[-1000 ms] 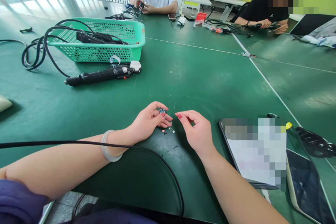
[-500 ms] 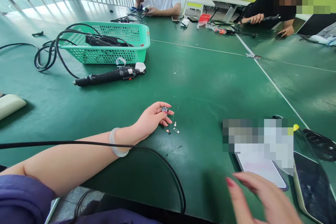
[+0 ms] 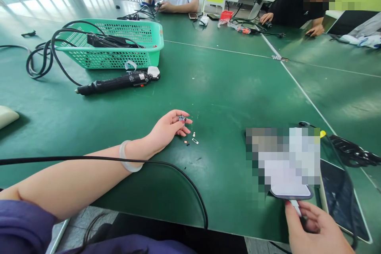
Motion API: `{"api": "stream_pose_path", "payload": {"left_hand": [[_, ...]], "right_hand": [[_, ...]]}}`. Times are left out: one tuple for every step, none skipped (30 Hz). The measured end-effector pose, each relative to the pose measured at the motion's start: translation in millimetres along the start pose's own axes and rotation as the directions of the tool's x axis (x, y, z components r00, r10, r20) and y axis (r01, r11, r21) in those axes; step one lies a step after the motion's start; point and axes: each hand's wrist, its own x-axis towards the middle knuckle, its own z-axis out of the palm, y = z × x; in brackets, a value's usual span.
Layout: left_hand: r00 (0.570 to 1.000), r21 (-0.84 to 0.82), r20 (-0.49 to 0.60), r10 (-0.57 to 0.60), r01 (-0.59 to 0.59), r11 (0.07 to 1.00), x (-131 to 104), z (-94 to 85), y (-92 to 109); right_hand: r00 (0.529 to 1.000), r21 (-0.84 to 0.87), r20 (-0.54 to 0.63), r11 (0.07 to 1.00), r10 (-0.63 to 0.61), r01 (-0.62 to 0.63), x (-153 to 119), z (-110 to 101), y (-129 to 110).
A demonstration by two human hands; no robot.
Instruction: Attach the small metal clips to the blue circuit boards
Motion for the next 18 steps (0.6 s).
{"api": "stream_pose_path", "payload": {"left_hand": [[1.0, 0.002, 0.005, 0.005, -0.005, 1.0, -0.1, -0.3, -0.2], [1.0, 0.006, 0.011, 0.009, -0.009, 1.0, -0.1, -0.6, -0.6], [1.0, 0.008, 0.016, 0.013, -0.013, 1.0, -0.1, -0.8, -0.9], [1.0, 0.009, 0.02, 0.017, -0.017, 1.0, -0.1, -0.8, -1.3], [1.0, 0.008, 0.022, 0.02, -0.02, 1.0, 0.0, -0.9, -1.7], [0.999, 0.007, 0.024, 0.023, -0.023, 1.0, 0.1, -0.8, -2.1], [0.999, 0.007, 0.024, 0.025, -0.025, 1.0, 0.2, -0.7, -2.4], [0.999, 0.008, 0.024, 0.026, -0.026, 1.0, 0.3, -0.6, -2.6], [0.999, 0.01, 0.024, 0.027, -0.027, 1.0, 0.5, -0.5, -2.7], [0.999, 0.013, 0.024, 0.026, -0.026, 1.0, 0.6, -0.4, -2.7], [0.999, 0.016, 0.023, 0.024, -0.024, 1.0, 0.8, -0.5, -2.7], [0.999, 0.02, 0.024, 0.022, -0.023, 1.0, 0.9, -0.6, -2.6], [0.999, 0.024, 0.025, 0.022, -0.023, 0.999, 1.0, -0.7, -2.5], [0.999, 0.028, 0.027, 0.023, -0.023, 0.999, 1.1, -0.9, -2.4], [0.999, 0.034, 0.027, 0.023, -0.024, 0.999, 1.2, -1.0, -2.3], [0.999, 0.039, 0.028, 0.023, -0.024, 0.999, 1.3, -1.2, -2.2], [0.999, 0.044, 0.029, 0.024, -0.025, 0.999, 1.4, -1.3, -2.2], [0.999, 0.047, 0.03, 0.024, -0.025, 0.999, 1.6, -1.3, -2.2]], "right_hand": [[1.0, 0.009, 0.004, 1.0, 0.011, -0.011, 0.7, 0.6, 0.9], [1.0, 0.015, 0.011, 1.0, 0.016, -0.016, 1.6, 2.0, 3.2], [1.0, 0.025, 0.018, 1.0, 0.014, -0.015, 2.7, 3.7, 6.1], [1.0, 0.041, 0.021, 0.999, 0.004, -0.005, 3.6, 5.4, 9.0], [1.0, 0.059, 0.019, 0.998, -0.01, 0.009, 4.3, 7.0, 11.6], [1.0, 0.076, 0.012, 0.997, -0.025, 0.024, 4.8, 8.1, 13.6], [0.999, 0.085, 0.003, 0.996, -0.035, 0.035, 5.1, 8.9, 15.1], [0.999, 0.079, -0.01, 0.996, -0.04, 0.04, 5.2, 9.4, 16.1], [0.999, 0.061, -0.025, 0.997, -0.042, 0.043, 5.1, 9.5, 16.9], [0.999, 0.041, -0.029, 0.998, -0.046, 0.047, 4.9, 9.4, 17.4], [0.998, 0.026, -0.03, 0.998, -0.049, 0.05, 4.6, 9.1, 17.8], [0.998, 0.014, -0.037, 0.999, -0.051, 0.052, 4.1, 8.8, 18.1], [0.998, 0.009, -0.04, 0.998, -0.056, 0.056, 3.7, 8.6, 18.3], [0.997, 0.01, -0.044, 0.998, -0.061, 0.061, 3.3, 8.5, 18.5], [0.997, 0.012, -0.048, 0.998, -0.065, 0.066, 3.0, 8.5, 18.8], [0.996, 0.014, -0.053, 0.997, -0.07, 0.071, 2.9, 8.9, 19.2], [0.995, 0.018, -0.066, 0.997, -0.078, 0.08, 3.2, 9.5, 20.1], [0.992, 0.021, -0.094, 0.996, -0.086, 0.089, 3.9, 10.4, 21.5]]}}
